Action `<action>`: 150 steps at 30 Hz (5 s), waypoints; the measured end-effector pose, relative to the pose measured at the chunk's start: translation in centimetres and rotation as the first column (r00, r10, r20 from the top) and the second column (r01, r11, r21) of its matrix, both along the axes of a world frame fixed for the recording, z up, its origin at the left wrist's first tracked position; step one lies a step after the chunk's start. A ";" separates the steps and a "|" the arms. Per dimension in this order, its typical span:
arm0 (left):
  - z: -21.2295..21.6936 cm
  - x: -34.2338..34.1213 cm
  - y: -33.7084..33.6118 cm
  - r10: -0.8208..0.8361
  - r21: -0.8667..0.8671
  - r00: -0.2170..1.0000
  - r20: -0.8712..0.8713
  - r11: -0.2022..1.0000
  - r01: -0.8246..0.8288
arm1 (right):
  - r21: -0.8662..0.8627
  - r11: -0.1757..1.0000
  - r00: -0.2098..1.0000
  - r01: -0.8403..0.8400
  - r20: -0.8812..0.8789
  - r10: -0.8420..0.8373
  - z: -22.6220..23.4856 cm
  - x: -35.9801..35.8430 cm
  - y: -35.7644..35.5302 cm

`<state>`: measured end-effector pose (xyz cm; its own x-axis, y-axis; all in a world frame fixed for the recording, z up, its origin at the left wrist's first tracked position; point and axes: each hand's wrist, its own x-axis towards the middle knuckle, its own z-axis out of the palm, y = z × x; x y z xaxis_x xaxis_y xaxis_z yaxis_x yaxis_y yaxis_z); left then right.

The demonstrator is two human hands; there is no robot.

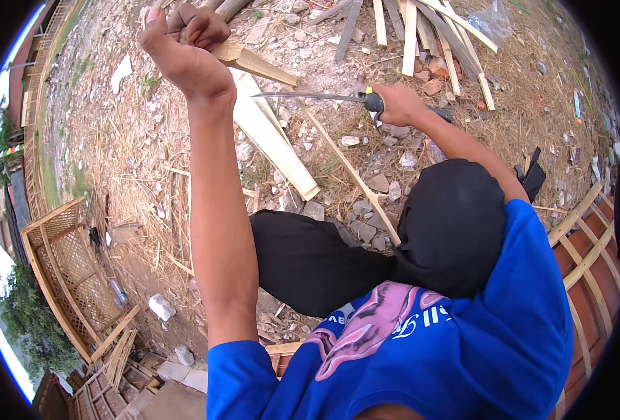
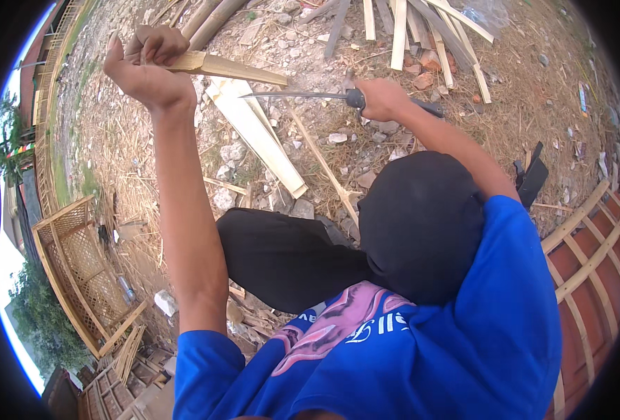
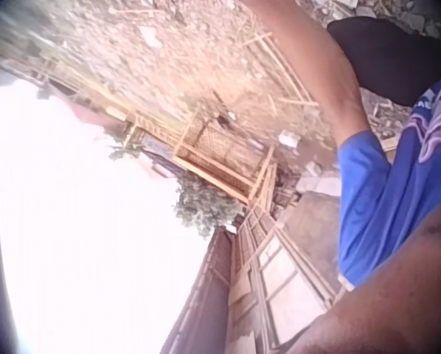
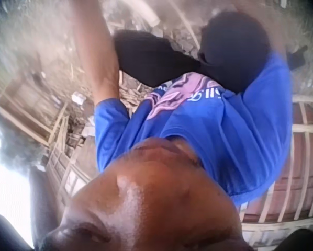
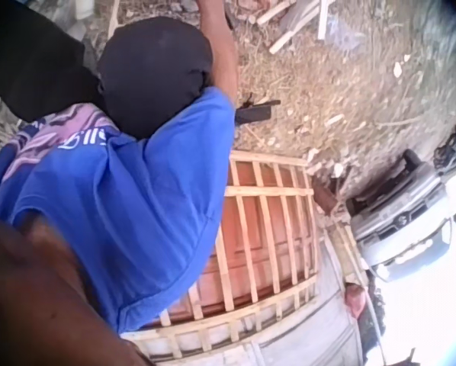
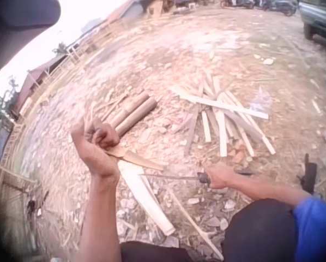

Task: The person splits bamboo pieces by striking a knife with a hammer, pulls the split bamboo apart by hand, and further splits and shaves the bamboo strips using the knife.

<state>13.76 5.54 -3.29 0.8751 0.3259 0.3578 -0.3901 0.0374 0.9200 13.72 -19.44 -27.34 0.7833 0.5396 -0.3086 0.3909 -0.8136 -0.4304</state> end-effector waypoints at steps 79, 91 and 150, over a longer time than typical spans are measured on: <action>-8.7 -13.3 -15.6 -0.621 0.903 0.722 0.303 0.430 -0.009 | 0.214 0.123 0.072 0.969 -0.722 0.688 8.6 -5.1 -0.3; -10.9 -15.3 -13.9 -0.579 0.960 0.793 -0.189 0.060 0.272 | 0.448 0.167 0.375 0.878 -0.862 0.341 7.5 -2.5 -3.7; -25.2 -12.3 -0.8 0.782 0.705 0.429 -0.452 0.608 -0.366 | -0.178 0.982 0.958 -0.063 -0.286 0.010 7.2 9.9 -6.0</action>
<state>1.45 4.73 -28.49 0.5518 0.8334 0.0296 0.5787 -0.4083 0.7059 23.58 -25.46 -20.18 0.6301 0.4793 -0.6110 0.3057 -0.8764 -0.3722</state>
